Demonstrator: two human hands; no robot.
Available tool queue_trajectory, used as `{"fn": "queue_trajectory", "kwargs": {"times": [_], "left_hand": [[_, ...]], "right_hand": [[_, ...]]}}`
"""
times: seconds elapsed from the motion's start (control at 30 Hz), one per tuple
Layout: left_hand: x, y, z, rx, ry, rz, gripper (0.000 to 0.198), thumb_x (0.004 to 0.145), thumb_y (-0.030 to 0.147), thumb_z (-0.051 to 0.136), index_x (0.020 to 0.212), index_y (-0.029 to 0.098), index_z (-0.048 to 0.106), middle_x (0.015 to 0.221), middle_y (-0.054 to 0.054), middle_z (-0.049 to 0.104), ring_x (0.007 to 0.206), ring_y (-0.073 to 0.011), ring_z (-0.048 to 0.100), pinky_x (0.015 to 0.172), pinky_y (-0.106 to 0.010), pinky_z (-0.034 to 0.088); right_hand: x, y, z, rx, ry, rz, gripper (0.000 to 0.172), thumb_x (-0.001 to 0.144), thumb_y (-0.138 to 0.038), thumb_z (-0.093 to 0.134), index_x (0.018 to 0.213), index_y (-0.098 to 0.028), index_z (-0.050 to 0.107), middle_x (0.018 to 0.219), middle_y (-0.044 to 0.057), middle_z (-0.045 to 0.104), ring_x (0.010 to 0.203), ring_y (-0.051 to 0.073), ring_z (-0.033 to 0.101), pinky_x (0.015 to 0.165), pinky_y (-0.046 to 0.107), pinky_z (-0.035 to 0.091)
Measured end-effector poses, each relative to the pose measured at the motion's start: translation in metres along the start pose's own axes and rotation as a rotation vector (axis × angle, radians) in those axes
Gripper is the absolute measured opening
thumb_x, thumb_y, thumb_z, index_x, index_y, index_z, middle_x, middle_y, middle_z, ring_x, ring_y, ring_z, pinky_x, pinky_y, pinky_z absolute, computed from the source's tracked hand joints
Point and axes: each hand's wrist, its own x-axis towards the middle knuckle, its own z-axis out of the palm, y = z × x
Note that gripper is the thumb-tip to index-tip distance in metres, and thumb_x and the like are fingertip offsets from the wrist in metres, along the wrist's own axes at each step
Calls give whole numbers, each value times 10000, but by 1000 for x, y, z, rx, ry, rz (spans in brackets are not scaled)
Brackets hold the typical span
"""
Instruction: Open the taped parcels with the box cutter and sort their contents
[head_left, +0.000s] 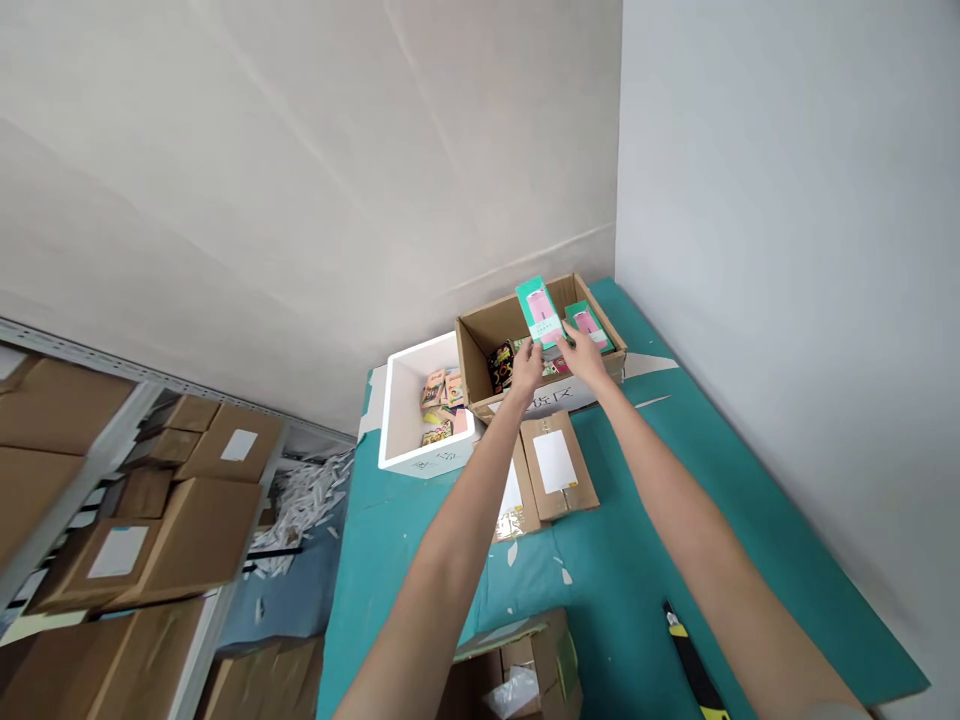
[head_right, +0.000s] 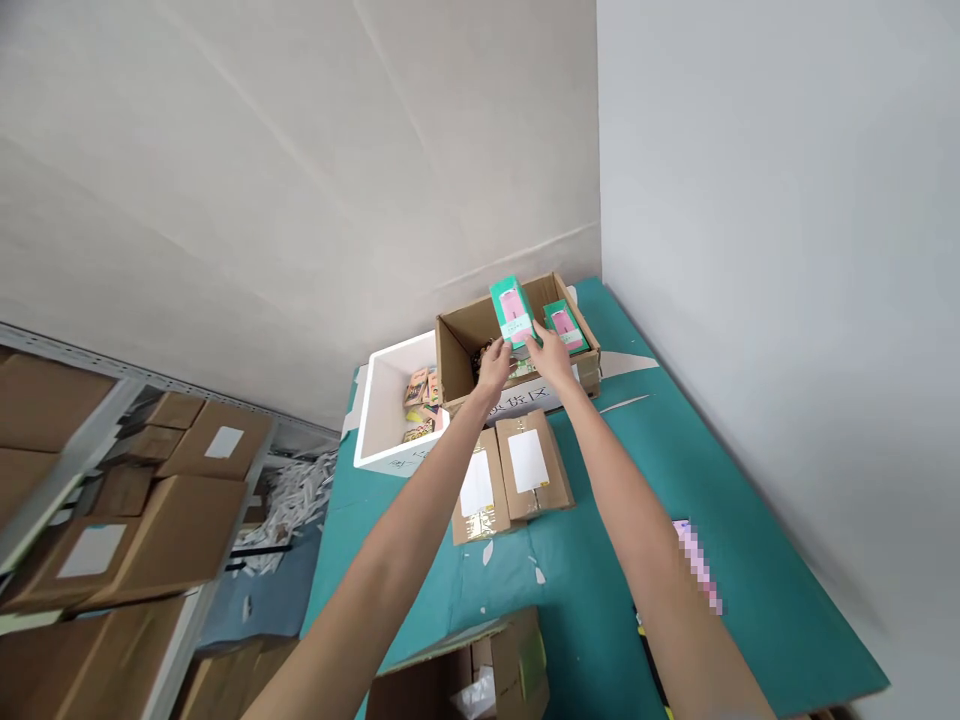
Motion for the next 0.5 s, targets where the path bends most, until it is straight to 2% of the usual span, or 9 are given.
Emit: {"fn": "queue_trajectory", "kwargs": {"times": [0.1, 0.17, 0.2, 0.27, 0.33, 0.4, 0.47, 0.5], "left_hand": [[4, -11, 18, 254, -96, -61, 385, 1147, 332, 580, 1365, 86, 779, 1444, -292, 783, 1379, -409, 722, 1268, -591, 473], [-3, -17, 26, 312, -127, -66, 328, 1130, 342, 604, 1149, 110, 836, 1357, -298, 814, 1469, -452, 662, 1350, -653, 336], [-7, -19, 27, 336, -144, -58, 332, 1132, 359, 597, 1094, 137, 842, 1346, -284, 823, 1506, -453, 635, 1378, -663, 277], [-20, -20, 25, 358, -170, -23, 319, 1130, 377, 594, 1128, 181, 845, 1433, -244, 808, 1592, -431, 570, 1421, -655, 191], [-41, -21, 14, 352, -187, 22, 316, 1106, 398, 640, 1273, 206, 828, 1608, -212, 725, 1689, -406, 477, 1451, -632, 145], [-76, -28, -6, 292, -173, 86, 403, 1070, 453, 715, 1378, 208, 799, 1721, -210, 631, 1755, -398, 389, 1468, -610, 131], [-129, -44, -38, 143, -96, 168, 499, 1015, 553, 797, 1385, 219, 804, 1708, -213, 641, 1766, -413, 374, 1474, -605, 142], [-162, -56, -59, 64, -33, 168, 557, 978, 617, 832, 1389, 242, 806, 1684, -199, 666, 1761, -416, 385, 1475, -607, 144]], "right_hand": [[-13, 25, 2, -202, -43, 86, 594, 1089, -476, 622, 1537, -104, 737, 1461, 260, 799, 1479, 418, 669, 1366, 594, 400], [-30, 35, 6, -319, -44, 48, 513, 1097, -359, 575, 1500, -92, 748, 1472, 266, 793, 1514, 402, 641, 1428, 618, 275], [-37, 37, 9, -361, -39, 16, 495, 1103, -317, 532, 1487, -97, 753, 1494, 260, 783, 1543, 391, 616, 1445, 630, 227], [-43, 35, 10, -408, -42, -18, 500, 1109, -272, 461, 1476, -107, 757, 1539, 247, 761, 1600, 375, 562, 1455, 643, 192], [-41, 28, 5, -421, -73, 1, 520, 1105, -282, 460, 1503, -100, 740, 1587, 245, 733, 1642, 375, 520, 1454, 649, 204], [-45, 18, -7, -404, -86, 18, 557, 1107, -340, 491, 1566, -109, 705, 1665, 235, 680, 1680, 384, 484, 1455, 656, 223], [-72, 9, -24, -362, -61, -5, 613, 1116, -437, 517, 1619, -123, 674, 1751, 224, 600, 1719, 396, 441, 1459, 657, 239], [-97, 6, -32, -333, -39, -26, 643, 1122, -494, 521, 1632, -130, 667, 1782, 218, 566, 1732, 397, 425, 1463, 652, 243]]}}
